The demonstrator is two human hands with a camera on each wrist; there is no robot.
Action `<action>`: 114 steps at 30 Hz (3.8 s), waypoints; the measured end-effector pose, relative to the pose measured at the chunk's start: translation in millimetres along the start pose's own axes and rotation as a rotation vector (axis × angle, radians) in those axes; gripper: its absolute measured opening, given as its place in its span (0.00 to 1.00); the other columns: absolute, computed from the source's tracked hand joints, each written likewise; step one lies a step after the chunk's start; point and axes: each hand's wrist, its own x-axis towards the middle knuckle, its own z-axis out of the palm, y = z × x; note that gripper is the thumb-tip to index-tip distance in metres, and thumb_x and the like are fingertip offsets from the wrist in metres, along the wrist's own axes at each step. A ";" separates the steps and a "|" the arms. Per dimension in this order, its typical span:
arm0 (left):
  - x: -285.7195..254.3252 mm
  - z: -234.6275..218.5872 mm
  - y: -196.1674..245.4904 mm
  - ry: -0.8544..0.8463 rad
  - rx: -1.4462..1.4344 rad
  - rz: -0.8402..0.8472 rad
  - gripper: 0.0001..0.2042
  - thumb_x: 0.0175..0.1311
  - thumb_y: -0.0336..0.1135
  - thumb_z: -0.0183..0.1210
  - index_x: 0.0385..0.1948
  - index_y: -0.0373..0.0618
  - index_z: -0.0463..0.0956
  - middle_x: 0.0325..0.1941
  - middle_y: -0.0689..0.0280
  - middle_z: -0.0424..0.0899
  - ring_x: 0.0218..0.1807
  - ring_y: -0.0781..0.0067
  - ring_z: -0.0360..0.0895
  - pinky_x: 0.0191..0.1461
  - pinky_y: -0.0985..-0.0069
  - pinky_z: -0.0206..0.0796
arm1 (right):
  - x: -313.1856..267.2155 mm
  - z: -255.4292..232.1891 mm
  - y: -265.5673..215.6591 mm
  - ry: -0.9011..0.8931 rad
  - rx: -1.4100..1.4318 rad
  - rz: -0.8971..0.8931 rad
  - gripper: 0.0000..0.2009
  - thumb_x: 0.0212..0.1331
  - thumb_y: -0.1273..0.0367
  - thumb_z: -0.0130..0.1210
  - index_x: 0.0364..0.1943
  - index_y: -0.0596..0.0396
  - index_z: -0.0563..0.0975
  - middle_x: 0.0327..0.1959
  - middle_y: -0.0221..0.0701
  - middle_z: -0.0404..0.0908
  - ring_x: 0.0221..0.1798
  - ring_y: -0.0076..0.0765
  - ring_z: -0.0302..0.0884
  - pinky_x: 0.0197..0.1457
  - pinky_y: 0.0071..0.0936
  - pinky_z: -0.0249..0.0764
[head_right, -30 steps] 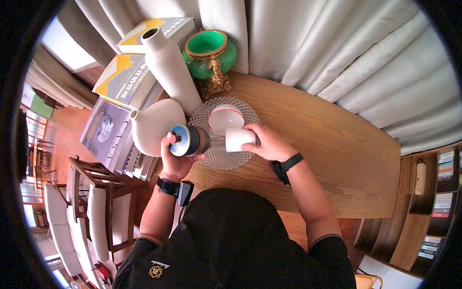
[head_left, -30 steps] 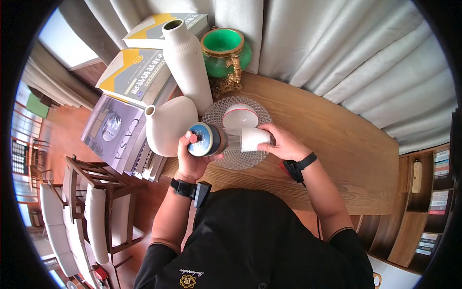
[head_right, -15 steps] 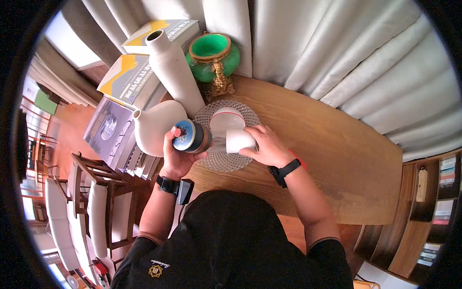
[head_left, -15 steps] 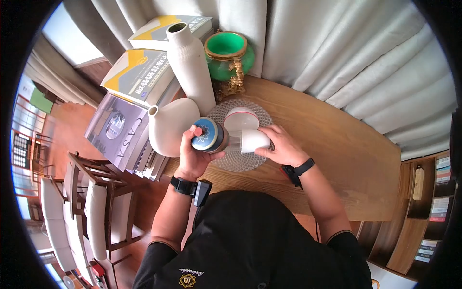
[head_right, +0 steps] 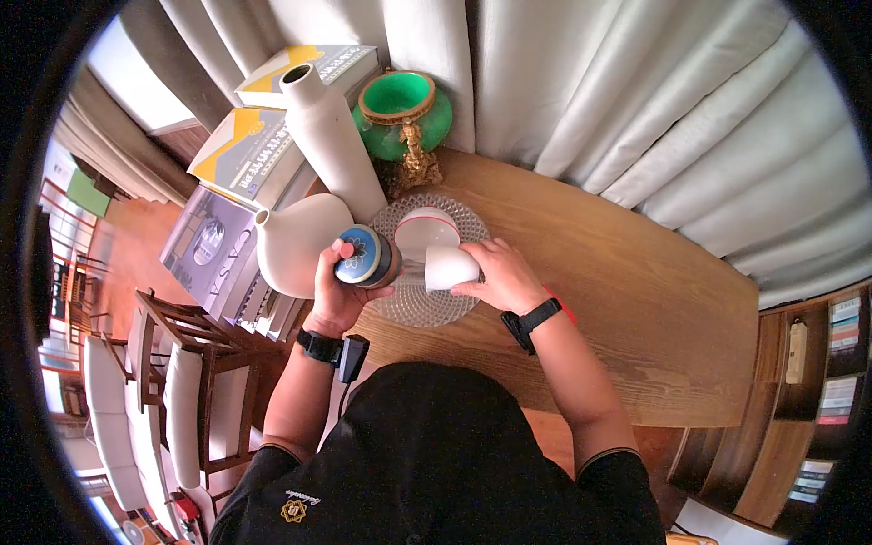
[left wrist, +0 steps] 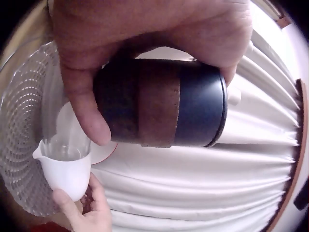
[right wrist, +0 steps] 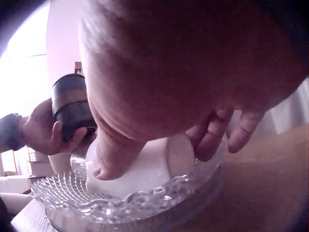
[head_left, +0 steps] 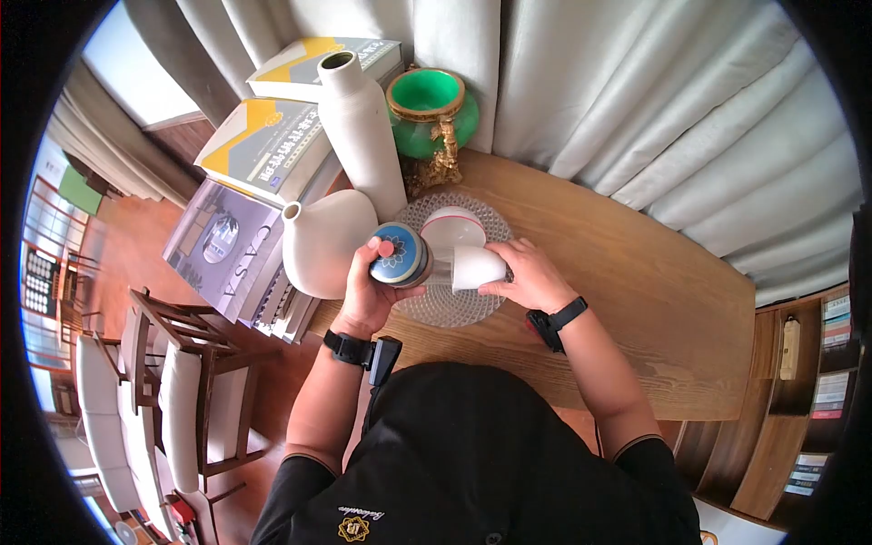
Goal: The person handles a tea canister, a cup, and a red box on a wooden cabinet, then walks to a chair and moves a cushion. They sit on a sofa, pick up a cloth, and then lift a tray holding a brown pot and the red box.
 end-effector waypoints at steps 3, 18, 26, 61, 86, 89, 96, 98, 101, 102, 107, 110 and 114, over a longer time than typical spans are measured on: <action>-3.9 9.3 3.3 0.046 -0.004 0.033 0.31 0.68 0.62 0.50 0.59 0.42 0.70 0.54 0.52 0.83 0.52 0.46 0.84 0.45 0.58 0.85 | 0.2 0.7 -1.3 -0.011 0.009 0.018 0.34 0.51 0.51 0.71 0.59 0.55 0.76 0.54 0.43 0.81 0.59 0.52 0.73 0.64 0.44 0.69; -23.5 20.8 7.3 0.070 0.117 0.056 0.26 0.71 0.56 0.52 0.59 0.46 0.70 0.54 0.60 0.83 0.54 0.62 0.83 0.52 0.59 0.81 | -1.3 6.1 0.1 -0.007 0.027 0.032 0.34 0.56 0.51 0.68 0.62 0.58 0.73 0.57 0.46 0.78 0.60 0.54 0.72 0.66 0.44 0.68; -60.6 16.0 -5.7 0.094 0.227 0.045 0.33 0.68 0.49 0.62 0.66 0.35 0.62 0.58 0.58 0.77 0.59 0.67 0.76 0.60 0.67 0.73 | -8.1 4.5 -11.8 0.034 0.064 0.098 0.35 0.56 0.53 0.68 0.63 0.60 0.72 0.62 0.47 0.74 0.64 0.56 0.70 0.69 0.44 0.67; -30.9 49.1 -35.4 0.278 1.508 0.325 0.50 0.44 0.63 0.73 0.58 0.26 0.63 0.51 0.40 0.73 0.46 0.39 0.82 0.47 0.54 0.78 | -12.6 24.3 -68.4 0.029 0.365 -0.135 0.38 0.43 0.63 0.75 0.62 0.52 0.70 0.57 0.42 0.75 0.59 0.51 0.76 0.62 0.41 0.76; -31.2 38.0 -39.8 0.134 1.618 0.405 0.54 0.40 0.61 0.77 0.61 0.24 0.61 0.52 0.38 0.74 0.48 0.39 0.81 0.49 0.57 0.78 | -16.3 51.2 -35.5 0.034 0.461 -0.208 0.43 0.43 0.68 0.76 0.67 0.52 0.65 0.62 0.41 0.65 0.66 0.53 0.69 0.68 0.43 0.71; -31.2 32.0 -38.3 0.093 1.579 0.414 0.56 0.39 0.59 0.78 0.64 0.25 0.60 0.54 0.37 0.75 0.52 0.38 0.80 0.53 0.57 0.77 | -16.7 50.3 -40.3 0.039 0.439 -0.196 0.44 0.43 0.68 0.76 0.68 0.53 0.63 0.63 0.42 0.64 0.66 0.54 0.69 0.68 0.43 0.71; -32.1 26.7 -35.2 0.082 1.512 0.424 0.54 0.39 0.56 0.80 0.64 0.27 0.62 0.55 0.38 0.78 0.56 0.42 0.80 0.56 0.59 0.76 | -21.5 45.4 -44.6 0.017 0.391 -0.196 0.45 0.44 0.70 0.72 0.71 0.53 0.60 0.64 0.44 0.62 0.65 0.53 0.69 0.65 0.41 0.74; -31.1 18.2 -36.6 0.094 1.358 0.373 0.54 0.39 0.56 0.80 0.64 0.26 0.63 0.56 0.39 0.78 0.57 0.46 0.80 0.57 0.61 0.76 | -25.5 41.1 -45.6 0.027 0.463 -0.164 0.45 0.45 0.70 0.70 0.71 0.54 0.60 0.63 0.44 0.63 0.64 0.50 0.69 0.61 0.39 0.76; -27.7 -10.2 -44.8 0.102 1.091 0.301 0.52 0.45 0.54 0.79 0.66 0.26 0.61 0.60 0.42 0.77 0.59 0.55 0.80 0.58 0.66 0.75 | -32.5 21.9 -48.9 0.065 0.551 -0.086 0.44 0.46 0.69 0.70 0.71 0.55 0.60 0.62 0.42 0.66 0.62 0.45 0.71 0.57 0.34 0.76; -26.7 -17.5 -45.5 0.093 0.922 0.292 0.49 0.50 0.52 0.77 0.67 0.26 0.60 0.60 0.46 0.78 0.57 0.57 0.81 0.56 0.67 0.76 | -35.4 21.0 -46.5 0.116 0.601 -0.061 0.43 0.47 0.68 0.70 0.71 0.54 0.62 0.61 0.38 0.71 0.62 0.39 0.72 0.58 0.31 0.73; -34.7 -19.7 -35.1 0.023 0.386 0.059 0.37 0.70 0.54 0.60 0.68 0.31 0.60 0.56 0.56 0.79 0.53 0.65 0.81 0.47 0.71 0.80 | -43.4 7.3 -35.0 0.158 0.927 0.094 0.38 0.54 0.74 0.67 0.72 0.55 0.62 0.60 0.33 0.71 0.63 0.29 0.71 0.59 0.26 0.71; -37.6 -18.2 -33.5 -0.038 0.369 0.020 0.38 0.71 0.65 0.50 0.67 0.37 0.63 0.56 0.60 0.79 0.52 0.70 0.80 0.44 0.72 0.79 | -44.2 5.1 -28.4 0.169 0.998 0.109 0.37 0.56 0.75 0.65 0.71 0.56 0.62 0.60 0.35 0.72 0.65 0.32 0.71 0.65 0.31 0.71; -39.7 -15.5 -35.0 -0.080 0.297 -0.025 0.41 0.69 0.74 0.41 0.66 0.44 0.67 0.51 0.63 0.82 0.48 0.74 0.81 0.39 0.74 0.76 | -42.6 -1.8 -29.1 0.211 1.134 0.108 0.34 0.59 0.73 0.66 0.70 0.55 0.64 0.59 0.33 0.75 0.58 0.27 0.74 0.63 0.29 0.72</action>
